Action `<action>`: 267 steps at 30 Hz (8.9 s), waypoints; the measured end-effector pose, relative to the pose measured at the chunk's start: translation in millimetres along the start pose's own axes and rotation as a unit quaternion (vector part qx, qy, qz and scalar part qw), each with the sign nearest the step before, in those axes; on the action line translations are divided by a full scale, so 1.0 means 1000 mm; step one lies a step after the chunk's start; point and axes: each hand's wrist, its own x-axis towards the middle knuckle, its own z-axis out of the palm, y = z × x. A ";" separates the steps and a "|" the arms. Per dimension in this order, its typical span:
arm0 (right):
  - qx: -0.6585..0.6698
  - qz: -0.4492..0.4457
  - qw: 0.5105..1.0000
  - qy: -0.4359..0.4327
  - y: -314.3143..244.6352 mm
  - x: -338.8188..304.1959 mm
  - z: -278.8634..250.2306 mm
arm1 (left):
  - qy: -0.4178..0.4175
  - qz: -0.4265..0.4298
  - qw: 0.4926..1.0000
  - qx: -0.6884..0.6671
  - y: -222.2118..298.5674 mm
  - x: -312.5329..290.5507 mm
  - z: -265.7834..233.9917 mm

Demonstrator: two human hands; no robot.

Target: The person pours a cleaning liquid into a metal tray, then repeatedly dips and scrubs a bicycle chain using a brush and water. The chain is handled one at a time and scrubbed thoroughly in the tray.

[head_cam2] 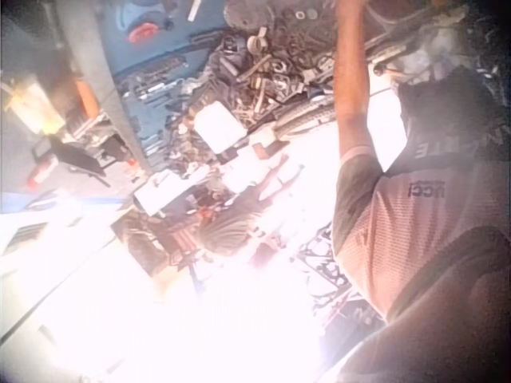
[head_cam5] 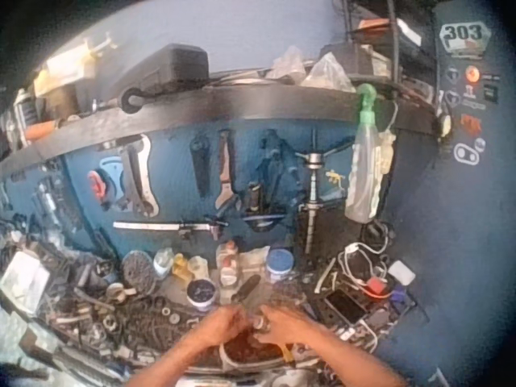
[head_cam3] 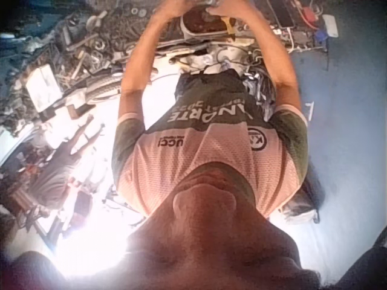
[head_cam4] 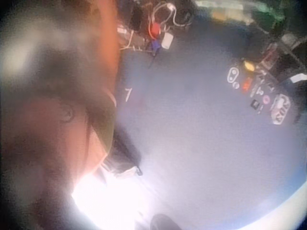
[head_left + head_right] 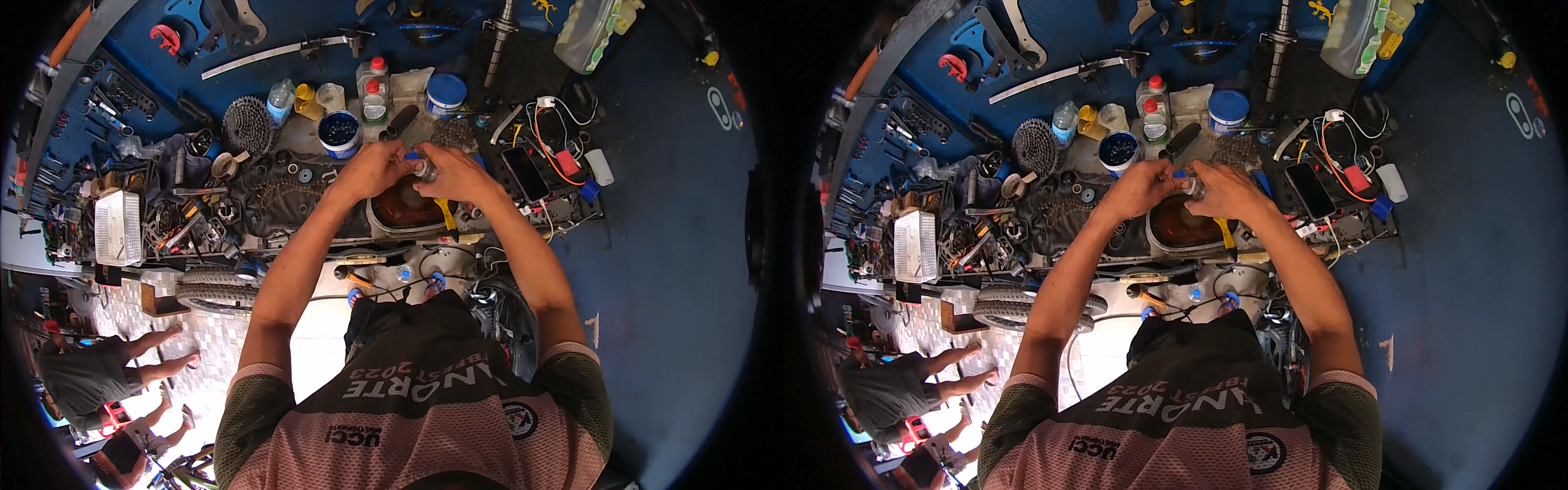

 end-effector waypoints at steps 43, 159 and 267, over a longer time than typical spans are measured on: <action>0.010 0.003 1.000 -0.005 -0.033 -0.016 -0.018 | -0.120 -0.072 0.910 -0.391 -0.011 -0.010 -0.003; 0.075 0.085 0.973 0.203 0.032 -0.073 0.040 | -0.055 -0.114 0.964 0.234 -0.178 -0.113 -0.129; 0.139 -0.273 0.952 0.026 -0.266 0.171 -0.028 | 0.033 -0.017 0.980 -0.196 -0.004 -0.130 -0.254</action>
